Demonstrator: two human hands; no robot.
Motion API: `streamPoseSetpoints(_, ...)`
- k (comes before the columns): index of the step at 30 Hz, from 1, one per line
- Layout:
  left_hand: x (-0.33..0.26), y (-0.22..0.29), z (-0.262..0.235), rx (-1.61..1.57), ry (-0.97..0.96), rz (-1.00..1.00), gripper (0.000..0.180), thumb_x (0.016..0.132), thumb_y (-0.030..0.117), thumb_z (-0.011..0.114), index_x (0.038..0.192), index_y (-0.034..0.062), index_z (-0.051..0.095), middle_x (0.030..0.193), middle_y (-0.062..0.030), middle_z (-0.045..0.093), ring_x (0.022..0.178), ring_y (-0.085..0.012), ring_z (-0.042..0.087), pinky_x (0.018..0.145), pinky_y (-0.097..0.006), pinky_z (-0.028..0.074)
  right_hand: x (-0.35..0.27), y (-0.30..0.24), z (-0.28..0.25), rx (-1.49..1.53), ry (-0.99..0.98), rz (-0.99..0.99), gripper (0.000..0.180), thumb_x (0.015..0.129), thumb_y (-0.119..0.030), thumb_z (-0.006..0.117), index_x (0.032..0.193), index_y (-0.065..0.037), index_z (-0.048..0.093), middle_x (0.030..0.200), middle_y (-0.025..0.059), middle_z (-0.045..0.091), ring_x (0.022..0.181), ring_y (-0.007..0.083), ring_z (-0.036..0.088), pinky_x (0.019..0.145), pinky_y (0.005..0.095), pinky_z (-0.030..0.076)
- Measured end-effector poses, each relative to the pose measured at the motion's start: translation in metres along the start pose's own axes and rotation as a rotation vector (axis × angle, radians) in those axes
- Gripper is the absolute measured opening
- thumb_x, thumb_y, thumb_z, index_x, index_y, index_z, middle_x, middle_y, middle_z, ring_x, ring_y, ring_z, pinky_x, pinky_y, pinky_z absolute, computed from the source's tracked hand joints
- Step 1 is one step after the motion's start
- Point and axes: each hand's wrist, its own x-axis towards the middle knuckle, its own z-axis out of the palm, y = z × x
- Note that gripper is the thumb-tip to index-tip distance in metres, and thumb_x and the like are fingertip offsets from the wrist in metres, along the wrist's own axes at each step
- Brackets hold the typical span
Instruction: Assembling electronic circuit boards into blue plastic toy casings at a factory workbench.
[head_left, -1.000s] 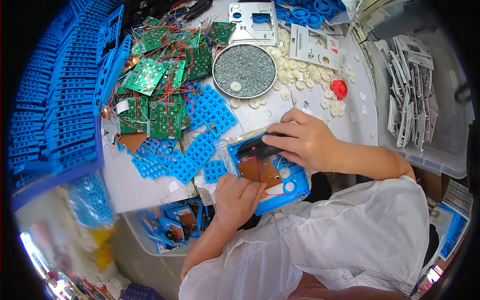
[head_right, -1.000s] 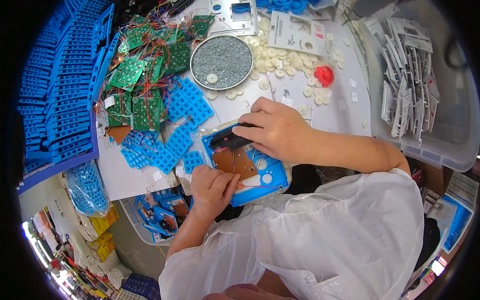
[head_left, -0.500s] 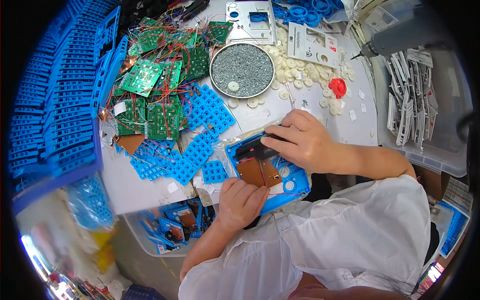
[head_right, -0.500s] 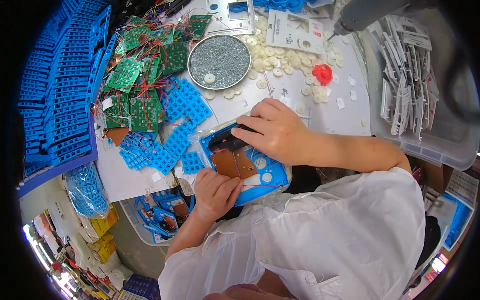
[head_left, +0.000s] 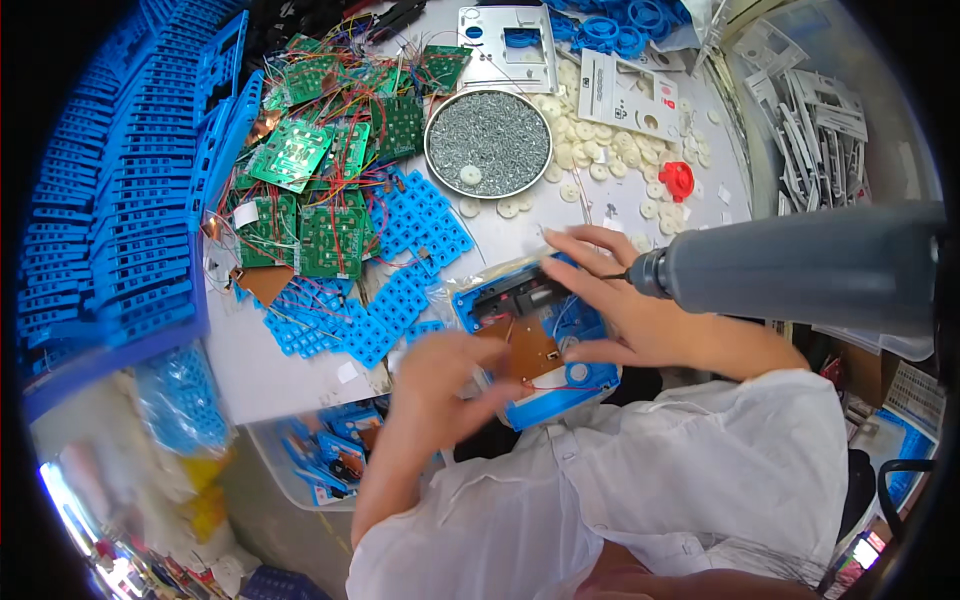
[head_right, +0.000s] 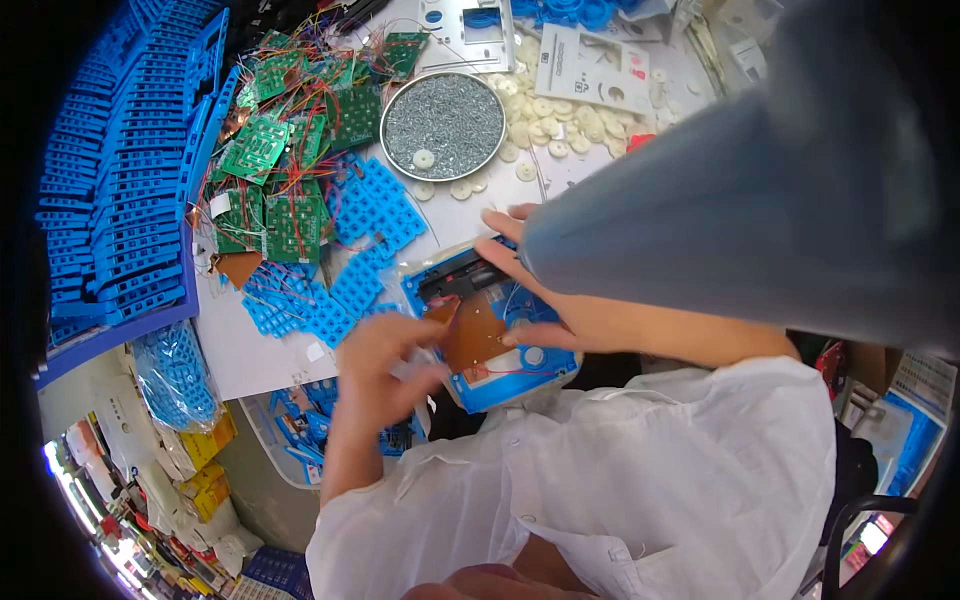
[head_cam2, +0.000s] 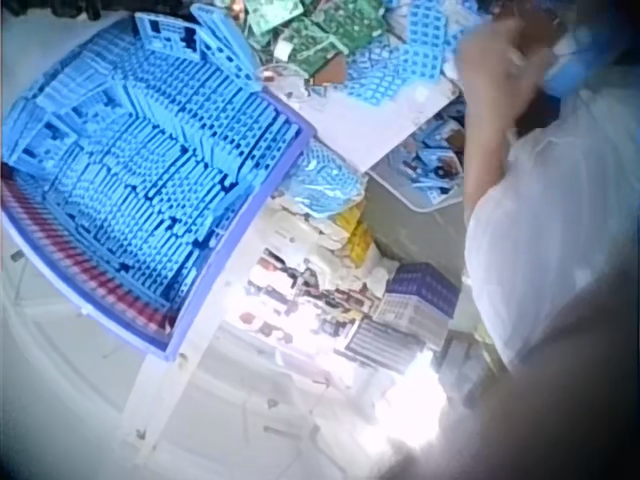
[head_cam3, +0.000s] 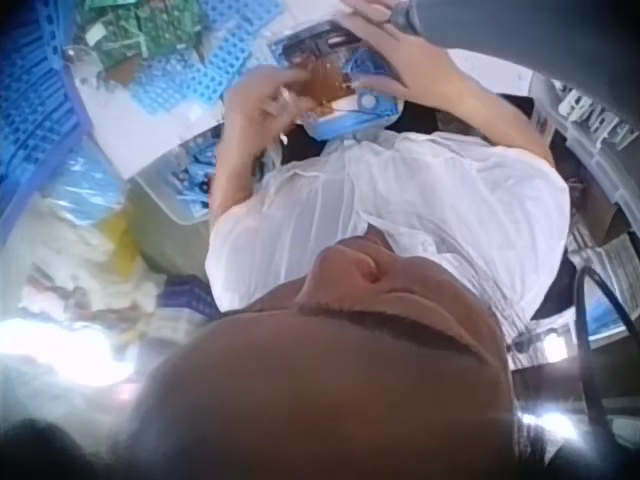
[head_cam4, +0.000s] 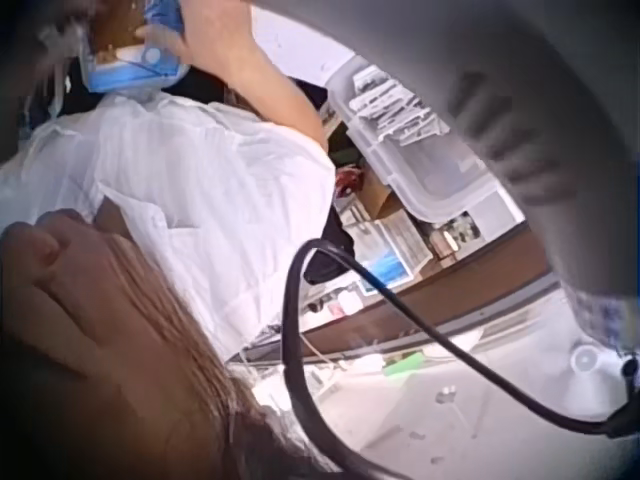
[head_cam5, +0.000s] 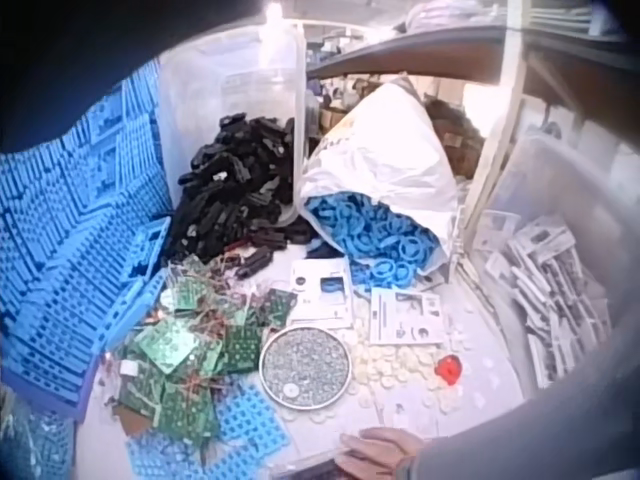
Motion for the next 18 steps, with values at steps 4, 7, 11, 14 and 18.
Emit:
streamPoseSetpoints(4,0.069,-0.027,-0.021,0.202,0.322,-0.027,0.011,0.082,0.013,0.08,0.088,0.0077,0.072,0.078,-0.0063,0.066,0.068,-0.0243,0.063,0.058,-0.037,0.047,-0.063,-0.003,-0.038,0.236,0.473,0.02,0.07,0.081,-0.032,0.087,0.138,-0.001,0.059,0.132,0.0198,0.065,0.124,0.0361,0.061,0.106,0.0502,0.048)
streamPoseSetpoints(7,0.153,-0.057,-0.011,0.435,0.303,0.173,0.013,0.083,0.018,0.079,0.089,0.0081,0.074,0.081,-0.0082,0.069,0.079,-0.026,0.068,0.068,-0.039,0.05,-0.004,-0.016,-0.058,0.412,1.119,-0.298,0.087,0.084,-0.041,0.085,0.147,0.004,0.045,0.125,0.0241,0.067,0.117,0.0337,0.066,0.098,0.0446,0.056)
streamPoseSetpoints(11,0.199,-0.086,0.017,0.863,-0.012,0.25,0.01,0.083,0.023,0.078,0.086,0.0126,0.077,0.087,-0.0046,0.07,0.097,-0.0264,0.065,0.091,-0.047,0.045,0.033,-0.014,-0.076,0.369,1.016,-0.084,0.089,0.084,-0.033,0.082,0.149,0.009,0.038,0.117,0.0244,0.069,0.108,0.0313,0.07,0.093,0.0403,0.057)
streamPoseSetpoints(14,0.203,-0.091,0.023,0.91,-0.039,0.277,0.009,0.085,0.024,0.075,0.085,0.0147,0.077,0.087,-0.0021,0.07,0.098,-0.0242,0.065,0.097,-0.048,0.04,0.038,-0.013,-0.089,0.47,0.856,0.04,0.082,0.083,-0.02,0.075,0.148,0.012,0.037,0.111,0.0237,0.069,0.1,0.0286,0.071,0.089,0.0383,0.056)
streamPoseSetpoints(18,0.204,-0.088,0.023,0.855,0.064,0.272,0.015,0.089,0.025,0.072,0.081,0.0136,0.075,0.086,-0.0037,0.071,0.094,-0.0253,0.066,0.094,-0.048,0.041,0.057,0.0,-0.096,0.639,0.742,-0.069,0.081,0.078,-0.013,0.064,0.149,0.011,0.036,0.1,0.0183,0.067,0.087,0.024,0.067,0.084,0.0375,0.055)
